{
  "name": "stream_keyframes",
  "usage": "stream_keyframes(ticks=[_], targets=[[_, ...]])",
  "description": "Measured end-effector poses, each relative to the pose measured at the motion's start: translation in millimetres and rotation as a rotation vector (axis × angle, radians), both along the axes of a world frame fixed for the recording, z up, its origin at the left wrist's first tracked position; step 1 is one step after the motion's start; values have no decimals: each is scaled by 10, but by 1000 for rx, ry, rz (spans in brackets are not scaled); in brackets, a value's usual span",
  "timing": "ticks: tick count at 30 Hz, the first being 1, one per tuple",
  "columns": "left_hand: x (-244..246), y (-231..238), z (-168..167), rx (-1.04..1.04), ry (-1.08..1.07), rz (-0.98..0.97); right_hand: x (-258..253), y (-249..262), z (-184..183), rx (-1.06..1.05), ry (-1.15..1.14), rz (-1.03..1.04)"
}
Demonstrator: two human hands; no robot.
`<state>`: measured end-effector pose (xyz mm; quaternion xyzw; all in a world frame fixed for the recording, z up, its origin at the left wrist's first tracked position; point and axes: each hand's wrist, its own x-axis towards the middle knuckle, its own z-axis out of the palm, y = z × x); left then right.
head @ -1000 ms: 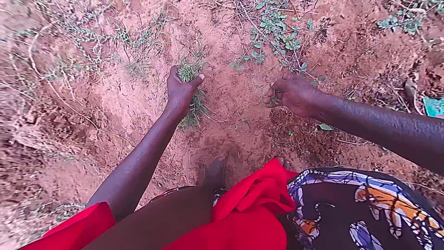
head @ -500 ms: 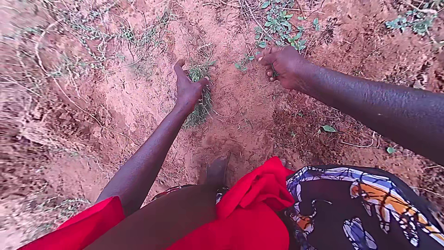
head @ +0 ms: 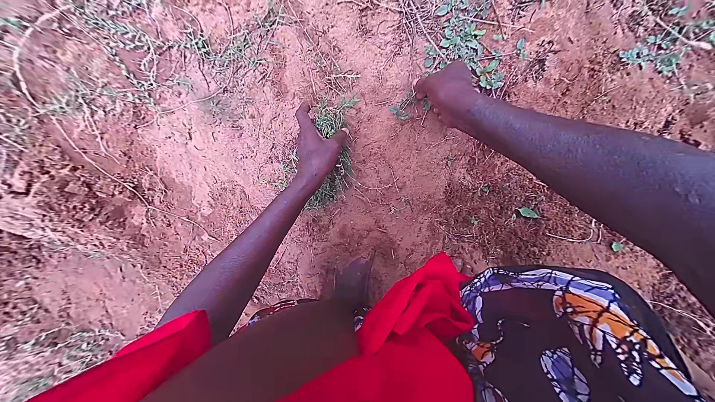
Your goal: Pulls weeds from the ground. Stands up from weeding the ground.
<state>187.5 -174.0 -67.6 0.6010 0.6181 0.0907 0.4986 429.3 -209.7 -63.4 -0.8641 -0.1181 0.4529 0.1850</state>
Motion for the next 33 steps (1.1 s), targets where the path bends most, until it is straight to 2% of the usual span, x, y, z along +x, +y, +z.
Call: stream_keyframes(ticks=[4,6,11,14,19,22,24,26,29,31,33], targets=[[-42,42,-29,-1,-16,-21,36,-96,82,38,84,-91],[-67,67,-32,-9,-19,-37,143,-244,169,94,153,-67],[-56,91,0,-11,19,-97,648,-515,182,13,123,229],[-106,57,-24,28,6,-143,796,-544,244,-31,76,270],[-82,46,-45,56,83,-185,654,-492,504,-104,29,404],[-27,61,-26,47,123,-180,477,-378,472,-54,-122,607],[-28,43,-19,41,125,-175,325,-357,507,-101,-178,733],[-41,45,-21,33,111,-156,91,-400,659,-114,-112,875],[-51,20,-50,43,68,-112,-366,-727,907,-137,106,1171],[-37,40,-2,48,52,-106,-389,-987,882,-166,256,1177],[-52,37,36,76,5,-98,-127,-1144,787,-158,304,1052]])
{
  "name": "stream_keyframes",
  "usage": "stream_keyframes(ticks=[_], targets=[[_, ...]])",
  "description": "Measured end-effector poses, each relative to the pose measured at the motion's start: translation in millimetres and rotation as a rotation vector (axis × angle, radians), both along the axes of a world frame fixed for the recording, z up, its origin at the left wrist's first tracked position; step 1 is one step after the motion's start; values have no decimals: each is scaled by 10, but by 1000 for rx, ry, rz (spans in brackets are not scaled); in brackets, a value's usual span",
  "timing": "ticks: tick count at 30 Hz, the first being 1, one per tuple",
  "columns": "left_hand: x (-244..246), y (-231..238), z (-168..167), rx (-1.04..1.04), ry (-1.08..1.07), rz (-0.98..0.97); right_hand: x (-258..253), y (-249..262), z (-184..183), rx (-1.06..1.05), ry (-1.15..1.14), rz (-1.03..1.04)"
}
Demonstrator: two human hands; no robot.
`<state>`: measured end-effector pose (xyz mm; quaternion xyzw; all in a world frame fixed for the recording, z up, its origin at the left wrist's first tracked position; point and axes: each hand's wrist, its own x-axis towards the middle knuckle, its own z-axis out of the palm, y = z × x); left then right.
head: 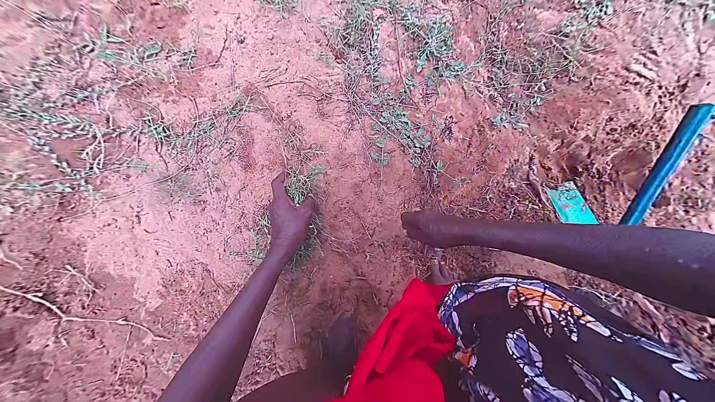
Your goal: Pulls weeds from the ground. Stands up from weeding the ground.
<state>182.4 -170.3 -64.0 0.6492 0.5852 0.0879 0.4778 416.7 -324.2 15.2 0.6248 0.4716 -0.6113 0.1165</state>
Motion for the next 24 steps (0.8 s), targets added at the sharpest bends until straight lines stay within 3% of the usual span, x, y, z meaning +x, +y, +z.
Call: stream_keyframes(ticks=[8,14,18,24], targets=[[-180,-105,90,-40,-123,157,1543,100,-141,278,-225,-786],[-129,-332,242,-20,-159,230,2088,209,-365,189,270,-1438],[9,-553,384,19,-138,285,2208,104,-530,225,546,-1565],[168,-709,487,75,-75,200,2382,-352,-776,264,837,-1819]])
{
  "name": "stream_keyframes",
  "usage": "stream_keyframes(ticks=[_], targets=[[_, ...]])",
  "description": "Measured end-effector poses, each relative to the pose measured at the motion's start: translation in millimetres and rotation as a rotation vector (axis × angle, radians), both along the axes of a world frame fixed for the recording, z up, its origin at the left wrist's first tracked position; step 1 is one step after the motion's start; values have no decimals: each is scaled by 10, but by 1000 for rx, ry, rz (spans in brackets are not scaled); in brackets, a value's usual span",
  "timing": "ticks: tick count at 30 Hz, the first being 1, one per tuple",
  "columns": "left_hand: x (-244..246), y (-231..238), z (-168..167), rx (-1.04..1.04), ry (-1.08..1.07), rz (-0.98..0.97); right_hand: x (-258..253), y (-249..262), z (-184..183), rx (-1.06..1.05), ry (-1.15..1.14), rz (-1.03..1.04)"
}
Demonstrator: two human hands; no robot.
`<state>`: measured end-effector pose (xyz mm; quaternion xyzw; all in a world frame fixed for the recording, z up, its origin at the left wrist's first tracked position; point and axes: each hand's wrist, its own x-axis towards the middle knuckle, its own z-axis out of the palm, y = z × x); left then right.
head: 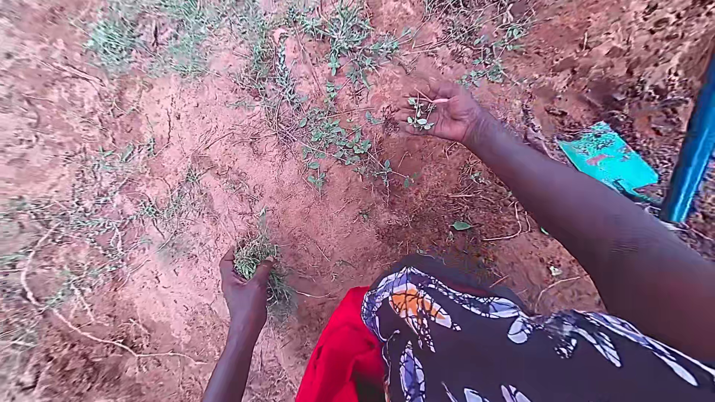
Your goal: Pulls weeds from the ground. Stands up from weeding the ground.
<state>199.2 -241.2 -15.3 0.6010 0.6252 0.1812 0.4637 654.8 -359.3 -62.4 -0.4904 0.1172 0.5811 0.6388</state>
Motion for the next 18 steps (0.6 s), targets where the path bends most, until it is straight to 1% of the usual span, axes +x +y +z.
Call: stream_keyframes(ticks=[1,5,8,11,13,16,18], targets=[[37,-20,25,2,-1,26,38,-74,-50,14,12,-29],[373,-137,194,22,-72,245,219,-347,-206,107,29,-158],[628,-257,395,45,-137,318,275,-490,-222,111,-26,-264],[748,-405,563,79,-161,269,250,-574,-273,136,-73,-344],[776,-479,648,103,-165,217,180,-584,-304,130,-51,-421],[822,-572,758,117,-153,159,-53,-518,-258,-36,37,-543],[873,-683,863,132,-147,117,-232,-492,-226,-104,82,-525]])
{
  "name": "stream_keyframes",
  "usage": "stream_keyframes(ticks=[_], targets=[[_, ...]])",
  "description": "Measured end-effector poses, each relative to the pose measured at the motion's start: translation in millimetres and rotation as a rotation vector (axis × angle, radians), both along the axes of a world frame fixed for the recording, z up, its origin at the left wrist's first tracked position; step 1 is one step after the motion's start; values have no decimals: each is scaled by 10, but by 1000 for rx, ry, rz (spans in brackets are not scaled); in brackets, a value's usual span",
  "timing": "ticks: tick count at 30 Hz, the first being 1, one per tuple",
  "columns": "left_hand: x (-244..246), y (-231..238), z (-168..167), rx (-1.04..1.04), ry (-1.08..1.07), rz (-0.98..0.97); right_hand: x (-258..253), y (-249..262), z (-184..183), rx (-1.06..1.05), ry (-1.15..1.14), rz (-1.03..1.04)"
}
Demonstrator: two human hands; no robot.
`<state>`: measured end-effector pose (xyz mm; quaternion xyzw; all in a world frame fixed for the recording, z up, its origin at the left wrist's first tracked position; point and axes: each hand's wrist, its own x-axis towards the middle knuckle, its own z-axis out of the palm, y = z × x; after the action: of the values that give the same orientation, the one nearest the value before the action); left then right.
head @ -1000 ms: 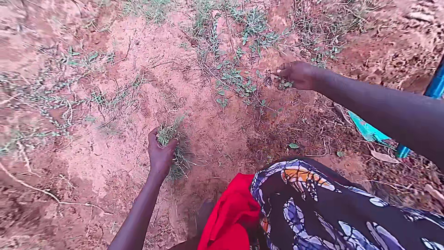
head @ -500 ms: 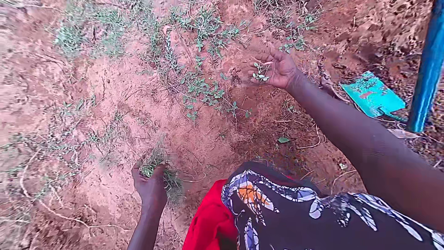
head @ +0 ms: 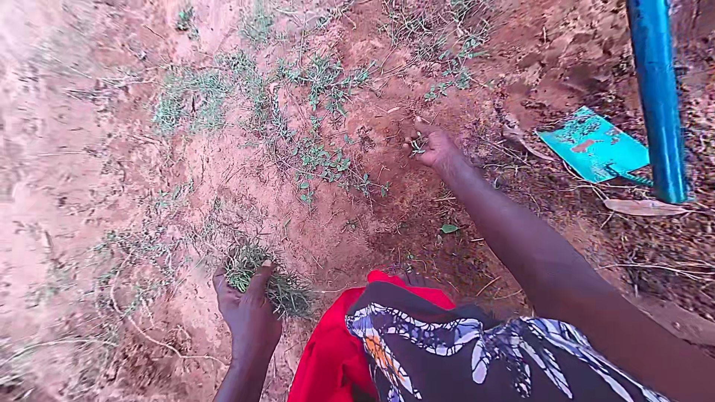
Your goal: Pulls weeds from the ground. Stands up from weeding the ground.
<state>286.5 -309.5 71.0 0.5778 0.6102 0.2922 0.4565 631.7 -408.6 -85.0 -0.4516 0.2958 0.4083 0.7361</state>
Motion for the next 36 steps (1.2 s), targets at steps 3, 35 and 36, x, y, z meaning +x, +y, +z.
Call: stream_keyframes(ticks=[3,35,36], targets=[[3,-212,188,126,7,-115,-246,19,-31,12,9,13],[356,1336,-825,-175,-222,26,-425,1720,890,-253,-1523,1801],[330,1382,-849,-182,-215,25,-504,1835,710,-201,-1533,1756]])
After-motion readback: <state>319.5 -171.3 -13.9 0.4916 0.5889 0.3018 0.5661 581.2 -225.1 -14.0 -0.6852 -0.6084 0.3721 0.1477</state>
